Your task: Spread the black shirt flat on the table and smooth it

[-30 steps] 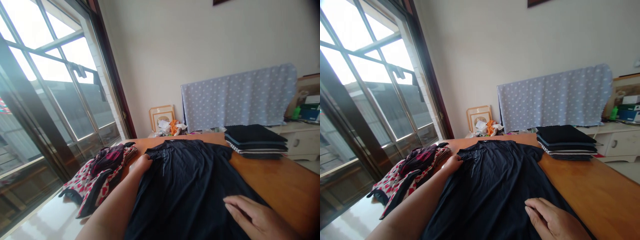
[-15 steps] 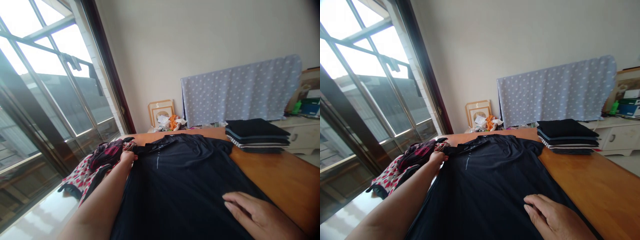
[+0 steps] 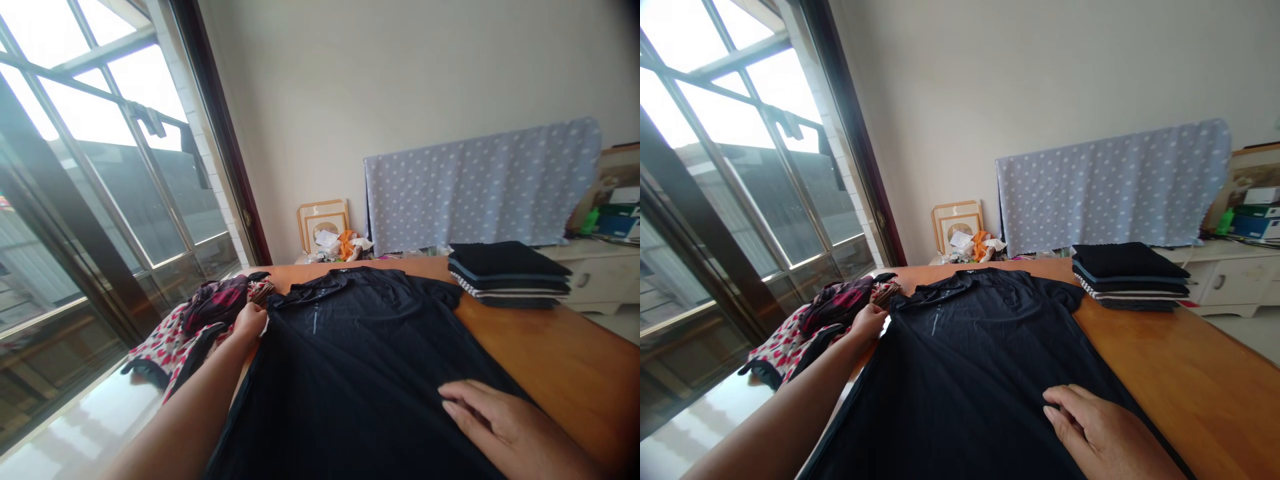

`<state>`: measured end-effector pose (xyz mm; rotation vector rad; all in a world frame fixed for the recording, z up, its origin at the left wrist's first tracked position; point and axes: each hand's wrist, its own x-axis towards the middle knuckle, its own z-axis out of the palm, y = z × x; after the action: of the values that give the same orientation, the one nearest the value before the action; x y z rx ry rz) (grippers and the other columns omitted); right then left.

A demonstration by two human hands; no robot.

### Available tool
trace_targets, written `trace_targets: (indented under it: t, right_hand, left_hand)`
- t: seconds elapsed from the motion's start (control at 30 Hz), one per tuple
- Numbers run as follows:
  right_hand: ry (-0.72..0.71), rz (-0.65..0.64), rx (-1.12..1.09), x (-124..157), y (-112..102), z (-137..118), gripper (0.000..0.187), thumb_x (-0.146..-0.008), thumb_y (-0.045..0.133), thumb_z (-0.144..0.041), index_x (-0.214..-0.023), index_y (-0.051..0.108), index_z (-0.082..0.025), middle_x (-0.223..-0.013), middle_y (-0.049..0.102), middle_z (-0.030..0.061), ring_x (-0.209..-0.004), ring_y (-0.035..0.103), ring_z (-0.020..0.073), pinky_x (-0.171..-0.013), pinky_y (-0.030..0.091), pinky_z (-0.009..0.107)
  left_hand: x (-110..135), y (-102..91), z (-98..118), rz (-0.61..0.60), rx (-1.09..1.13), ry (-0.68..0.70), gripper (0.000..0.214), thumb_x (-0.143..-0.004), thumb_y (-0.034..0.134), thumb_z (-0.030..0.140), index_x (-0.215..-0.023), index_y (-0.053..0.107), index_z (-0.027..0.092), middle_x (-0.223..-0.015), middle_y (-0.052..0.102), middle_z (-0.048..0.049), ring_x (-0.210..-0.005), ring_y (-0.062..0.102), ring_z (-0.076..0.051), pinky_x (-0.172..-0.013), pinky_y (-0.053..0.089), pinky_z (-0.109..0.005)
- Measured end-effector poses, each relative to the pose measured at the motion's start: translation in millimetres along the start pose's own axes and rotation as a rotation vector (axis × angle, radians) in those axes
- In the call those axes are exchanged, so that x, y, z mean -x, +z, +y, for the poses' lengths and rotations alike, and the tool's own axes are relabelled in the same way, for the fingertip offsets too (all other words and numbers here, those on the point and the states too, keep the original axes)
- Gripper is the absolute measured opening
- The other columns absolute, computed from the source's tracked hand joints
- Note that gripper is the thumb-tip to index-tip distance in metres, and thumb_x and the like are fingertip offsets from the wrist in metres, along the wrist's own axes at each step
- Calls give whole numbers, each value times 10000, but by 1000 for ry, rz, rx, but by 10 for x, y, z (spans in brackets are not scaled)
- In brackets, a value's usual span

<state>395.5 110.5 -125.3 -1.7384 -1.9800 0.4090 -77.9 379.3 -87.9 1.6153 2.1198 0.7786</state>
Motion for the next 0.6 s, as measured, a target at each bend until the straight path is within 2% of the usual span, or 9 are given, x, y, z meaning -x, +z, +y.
trace_targets:
  t: [0.1, 0.17, 0.27, 0.47, 0.6]
  right_hand:
    - [-14, 17, 45, 26, -28, -87, 334, -955, 474, -532, -1179, 673, -385, -1164, 715, -4, -1003, 709, 214, -837, 577, 310]
    - [-28, 33, 93, 52, -52, -165, 327, -963, 463, -511, -1184, 670, -386, -1159, 714, 0, -990, 710, 218, -827, 577, 320]
    - [-67, 41, 176, 98, -93, -287, 312, -969, 462, -462, -1190, 669, -388, -1153, 712, 7, -967, 713, 225, -814, 576, 336]
    - [-161, 60, 312, 184, -132, -433, 291, -946, 515, -347, -1187, 678, -349, -1154, 714, 34, -959, 713, 238, -765, 576, 332]
    - [-221, 70, 361, 244, -127, -459, 284, -906, 574, -304, -1165, 685, -341, -1136, 715, 37, -981, 706, 248, -749, 578, 331]
  left_hand:
    - [209, -69, -71, 3, -98, 22, 400, -724, 699, 582, -786, 634, 192, -708, 677, -57, -747, 652, -261, -607, 403, -291]
    - [339, -72, -115, -22, -168, 50, 479, -675, 688, 673, -763, 626, 207, -732, 690, -58, -756, 652, -270, -612, 393, -295]
    - [472, -51, -158, -59, -284, 80, 506, -701, 622, 719, -791, 627, 221, -822, 715, -73, -794, 659, -282, -630, 401, -309]
    - [556, -64, -145, -78, -310, 72, 232, -781, 607, 453, -827, 641, 228, -968, 728, -106, -910, 672, -302, -707, 441, -333]
    - [619, -77, -127, -64, -315, 60, 234, -857, 506, 415, -878, 639, 224, -1091, 711, -147, -985, 664, -334, -765, 459, -390]
